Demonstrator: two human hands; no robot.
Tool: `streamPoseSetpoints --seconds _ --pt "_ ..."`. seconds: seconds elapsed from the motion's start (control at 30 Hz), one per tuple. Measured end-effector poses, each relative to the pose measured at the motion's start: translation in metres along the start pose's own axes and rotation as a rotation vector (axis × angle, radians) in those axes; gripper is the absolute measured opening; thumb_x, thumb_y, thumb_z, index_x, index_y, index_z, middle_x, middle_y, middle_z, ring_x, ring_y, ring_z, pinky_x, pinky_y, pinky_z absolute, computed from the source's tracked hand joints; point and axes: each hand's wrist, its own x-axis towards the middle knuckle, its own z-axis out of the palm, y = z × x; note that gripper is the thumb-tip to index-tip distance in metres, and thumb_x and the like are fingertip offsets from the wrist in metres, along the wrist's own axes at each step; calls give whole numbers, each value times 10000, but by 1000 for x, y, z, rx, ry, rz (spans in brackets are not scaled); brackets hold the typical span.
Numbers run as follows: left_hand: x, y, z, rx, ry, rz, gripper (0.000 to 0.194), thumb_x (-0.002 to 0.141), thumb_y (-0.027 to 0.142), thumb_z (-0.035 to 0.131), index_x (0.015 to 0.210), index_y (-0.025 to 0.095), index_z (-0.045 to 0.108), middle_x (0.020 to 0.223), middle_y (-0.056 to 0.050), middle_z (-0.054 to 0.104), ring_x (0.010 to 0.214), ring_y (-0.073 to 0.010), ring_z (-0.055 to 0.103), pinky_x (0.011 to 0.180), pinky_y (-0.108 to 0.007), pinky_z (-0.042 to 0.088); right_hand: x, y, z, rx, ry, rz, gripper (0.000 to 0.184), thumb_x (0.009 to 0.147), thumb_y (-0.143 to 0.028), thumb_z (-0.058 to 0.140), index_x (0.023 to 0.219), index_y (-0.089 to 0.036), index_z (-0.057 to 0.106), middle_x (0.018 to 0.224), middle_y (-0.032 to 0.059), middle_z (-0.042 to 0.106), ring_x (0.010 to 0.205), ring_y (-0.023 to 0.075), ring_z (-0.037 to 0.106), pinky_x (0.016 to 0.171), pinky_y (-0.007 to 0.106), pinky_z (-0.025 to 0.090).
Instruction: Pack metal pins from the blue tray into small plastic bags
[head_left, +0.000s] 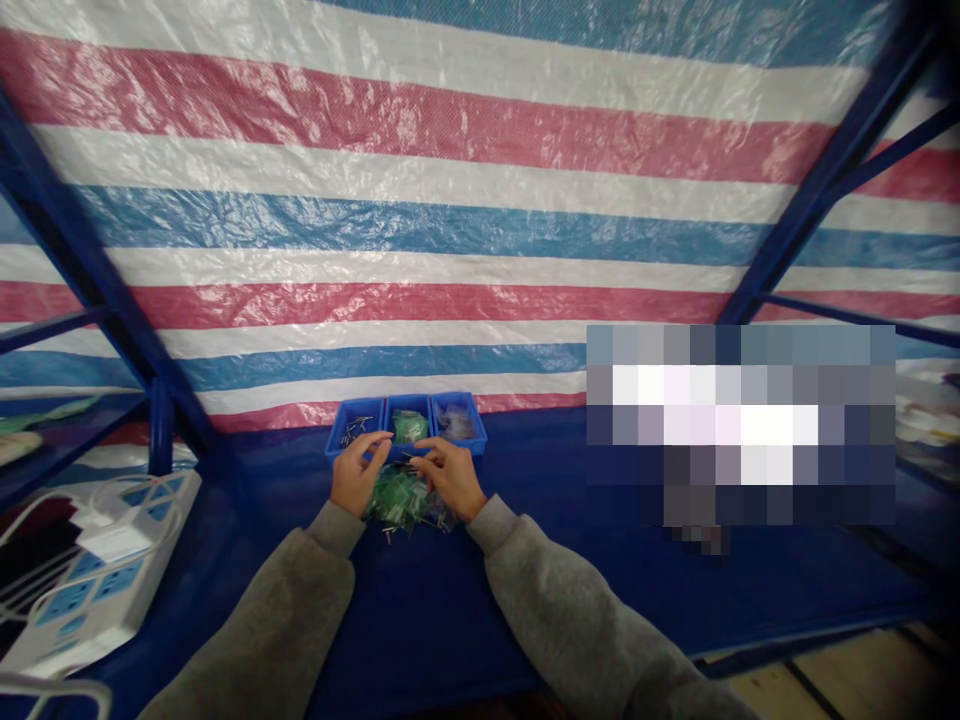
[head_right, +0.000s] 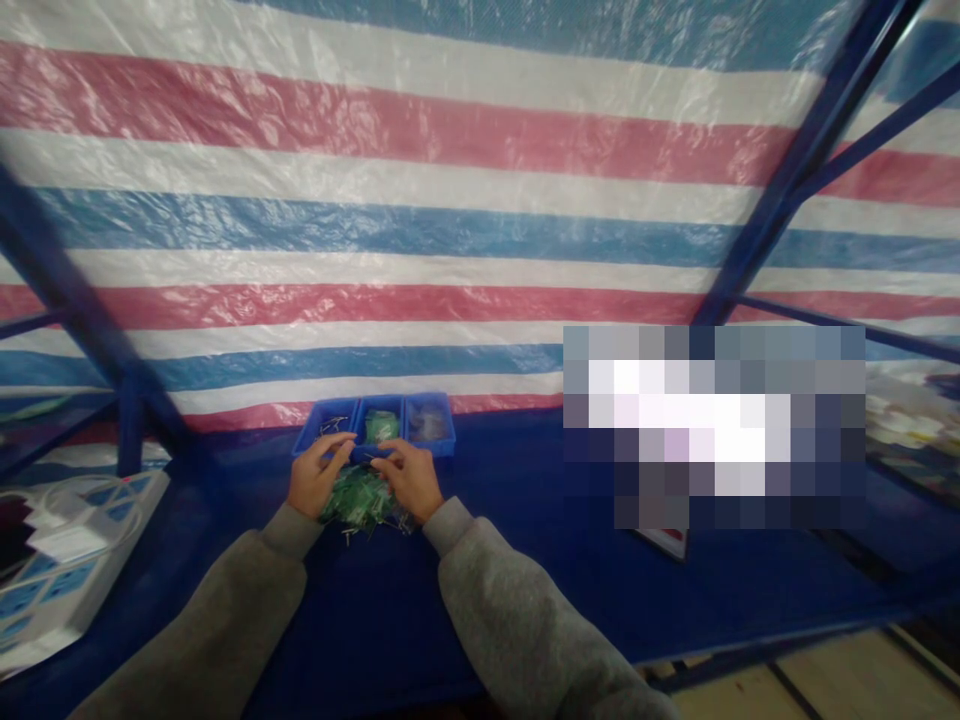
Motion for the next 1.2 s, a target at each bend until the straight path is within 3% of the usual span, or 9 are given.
streamPoseSetpoints --seconds 0.07,0.17,0.3,0.4,0.57,0.77,1.0,1.2 --pt "0 0 1 -9 -21 -4 260 788 392 568 905 189 681 901 -55 681 696 -164 607 595 -238 469 0 1 1 87 24 59 248 773 -413 608 806 -170 650 543 -25 602 348 91 493 362 194 386" --pt "0 0 2 -25 -29 -4 251 787 391 569 847 179 690 803 -46 685 666 -162 602 601 -239 463 1 3 2 155 53 76 263 756 -420 617 691 -165 630 542 -15 604 379 98 524 385 197 418" --pt "0 1 1 -24 -6 -3 240 781 388 577 832 182 690 765 -38 680 659 -164 596 580 -235 445 4 6 4 333 41 82 233 770 -387 602 826 -164 633 694 27 675 550 151 645 533 255 528" --pt "0 2 1 -5 -5 16 223 763 383 602 818 186 692 792 -41 686 658 -161 589 563 -232 434 4 6 4 413 43 108 265 764 -393 610 866 -149 612 744 54 690 596 172 669 570 281 549" --pt "-2 3 3 31 -39 96 201 722 364 655 808 187 696 745 -31 681 598 -140 566 500 -217 400 2 4 4 313 66 105 273 806 -416 553 777 -148 599 655 27 657 508 128 617 484 225 500" --pt "-4 0 4 101 -140 206 205 793 357 586 805 175 681 753 -35 681 621 -131 582 538 -221 427 -2 0 5 142 64 44 332 850 -410 501 643 -162 574 525 -29 549 429 79 495 450 182 398" --pt "-6 4 4 151 -168 273 208 822 340 547 773 177 667 744 -36 682 650 -139 599 573 -219 436 -4 -4 6 138 59 22 365 872 -440 454 665 -165 576 525 -33 514 420 80 468 439 191 376" --pt "-7 7 -1 207 -173 223 355 848 356 486 566 158 570 465 20 521 461 -100 488 499 -209 365 -5 -7 7 128 25 -41 240 843 -395 523 908 -181 612 698 -11 601 470 87 528 454 193 410"
